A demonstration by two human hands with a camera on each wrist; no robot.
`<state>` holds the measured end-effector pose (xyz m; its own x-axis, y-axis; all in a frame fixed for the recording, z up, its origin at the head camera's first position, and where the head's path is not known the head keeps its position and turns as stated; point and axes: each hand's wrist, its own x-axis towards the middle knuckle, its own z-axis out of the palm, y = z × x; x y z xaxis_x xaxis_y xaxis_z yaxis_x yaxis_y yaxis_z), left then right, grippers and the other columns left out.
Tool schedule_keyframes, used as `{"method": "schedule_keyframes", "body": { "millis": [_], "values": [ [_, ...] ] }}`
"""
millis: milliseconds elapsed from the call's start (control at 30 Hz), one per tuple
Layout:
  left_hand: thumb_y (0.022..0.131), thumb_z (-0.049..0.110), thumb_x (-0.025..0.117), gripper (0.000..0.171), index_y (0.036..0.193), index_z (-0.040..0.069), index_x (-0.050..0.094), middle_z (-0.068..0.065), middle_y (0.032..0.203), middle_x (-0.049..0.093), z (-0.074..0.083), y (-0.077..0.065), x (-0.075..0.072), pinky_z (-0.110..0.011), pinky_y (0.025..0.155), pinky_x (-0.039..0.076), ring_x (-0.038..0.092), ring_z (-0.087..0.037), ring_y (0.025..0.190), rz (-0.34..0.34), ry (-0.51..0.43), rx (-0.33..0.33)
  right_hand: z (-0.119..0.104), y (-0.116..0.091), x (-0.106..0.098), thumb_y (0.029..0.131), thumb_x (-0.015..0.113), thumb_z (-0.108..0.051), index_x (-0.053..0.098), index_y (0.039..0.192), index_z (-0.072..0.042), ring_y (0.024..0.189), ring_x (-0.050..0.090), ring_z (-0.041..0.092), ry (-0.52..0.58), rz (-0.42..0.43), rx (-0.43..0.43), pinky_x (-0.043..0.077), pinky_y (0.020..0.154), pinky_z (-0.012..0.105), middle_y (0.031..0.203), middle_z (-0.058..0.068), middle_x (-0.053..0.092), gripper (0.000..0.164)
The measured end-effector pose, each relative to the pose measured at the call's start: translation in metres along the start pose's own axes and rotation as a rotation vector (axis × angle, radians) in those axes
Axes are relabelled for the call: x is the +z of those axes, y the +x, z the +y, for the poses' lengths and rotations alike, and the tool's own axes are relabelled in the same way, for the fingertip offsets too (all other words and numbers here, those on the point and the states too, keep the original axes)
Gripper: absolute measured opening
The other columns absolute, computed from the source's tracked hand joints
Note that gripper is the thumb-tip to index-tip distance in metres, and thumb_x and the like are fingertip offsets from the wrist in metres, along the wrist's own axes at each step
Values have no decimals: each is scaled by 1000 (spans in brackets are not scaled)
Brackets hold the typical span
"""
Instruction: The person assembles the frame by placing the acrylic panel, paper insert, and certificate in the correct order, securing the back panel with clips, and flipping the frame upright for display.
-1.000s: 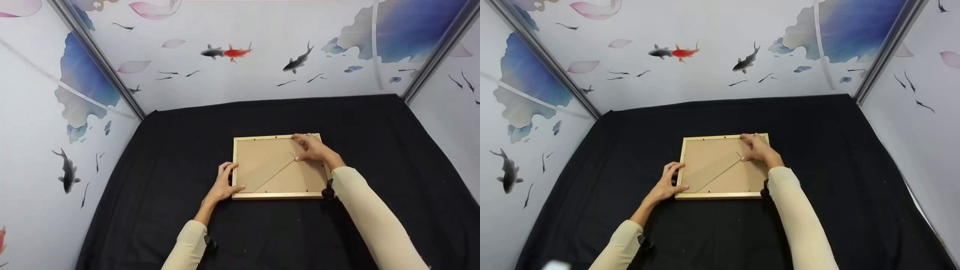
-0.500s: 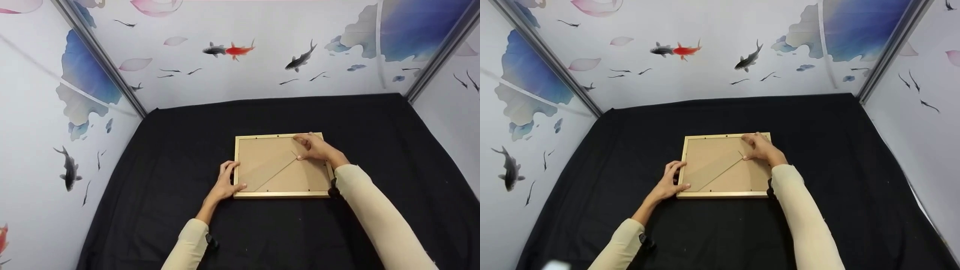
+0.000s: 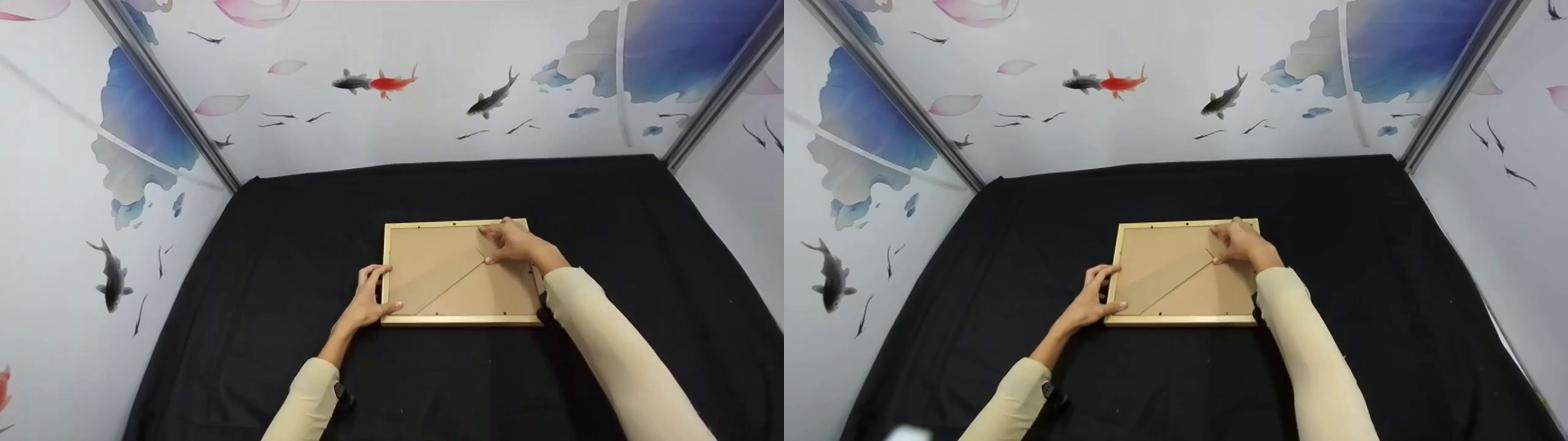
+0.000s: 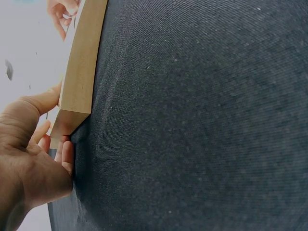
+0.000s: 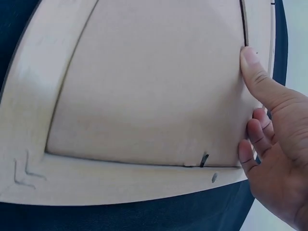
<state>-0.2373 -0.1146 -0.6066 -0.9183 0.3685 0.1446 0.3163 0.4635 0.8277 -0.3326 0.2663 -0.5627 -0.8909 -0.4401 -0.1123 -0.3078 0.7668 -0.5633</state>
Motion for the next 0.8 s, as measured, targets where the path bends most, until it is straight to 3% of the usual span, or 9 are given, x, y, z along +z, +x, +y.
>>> {"method": "schedule_keyframes", "body": {
  "millis": [133,200,300,433,600,700,800],
  "values": [
    [80,3,86,77,144,-4,46,-24,141,30,-1,-2,-1,-51,105,38,41,-39,127,-10,11,2,-2,0,4,82,87,-19,46,151,-1,106,51,40,-13,-10,4,46,89,51,117,31,55,82],
    [80,3,86,76,144,-5,45,-24,140,30,0,-1,-1,-51,104,40,44,-39,124,-9,6,12,-1,-1,4,84,86,-19,45,151,-2,122,44,49,-18,1,-2,41,98,57,126,34,54,81],
    [80,4,87,77,143,-5,45,-24,140,30,0,0,0,-50,103,40,46,-39,122,-4,11,24,2,-4,6,86,85,-19,44,153,-3,122,41,50,-24,29,-10,40,97,59,128,33,50,80],
    [78,5,88,77,142,-6,45,-25,139,31,3,2,1,-50,105,39,42,-39,125,-8,28,20,4,-12,10,87,83,-21,42,155,-7,106,43,38,-33,71,7,39,89,55,124,26,46,80],
    [79,5,88,86,148,-5,39,-26,142,28,7,5,-2,-49,102,43,47,-41,124,-29,-3,-63,4,-25,16,85,85,-31,45,154,-9,124,39,45,-81,169,-10,30,99,67,139,25,46,83],
    [78,9,89,94,153,-4,33,-25,144,27,9,10,-8,-47,99,47,50,-42,122,-66,-7,-106,13,-40,17,78,90,-33,49,150,-8,125,34,47,-31,266,-21,29,99,66,143,25,42,86],
    [76,15,92,101,154,-4,30,-26,144,28,9,16,-15,-47,97,48,51,-42,118,-82,28,-98,26,-61,18,75,93,-29,49,149,-5,120,34,45,94,335,-2,34,96,61,143,27,36,90]
  ]
}}
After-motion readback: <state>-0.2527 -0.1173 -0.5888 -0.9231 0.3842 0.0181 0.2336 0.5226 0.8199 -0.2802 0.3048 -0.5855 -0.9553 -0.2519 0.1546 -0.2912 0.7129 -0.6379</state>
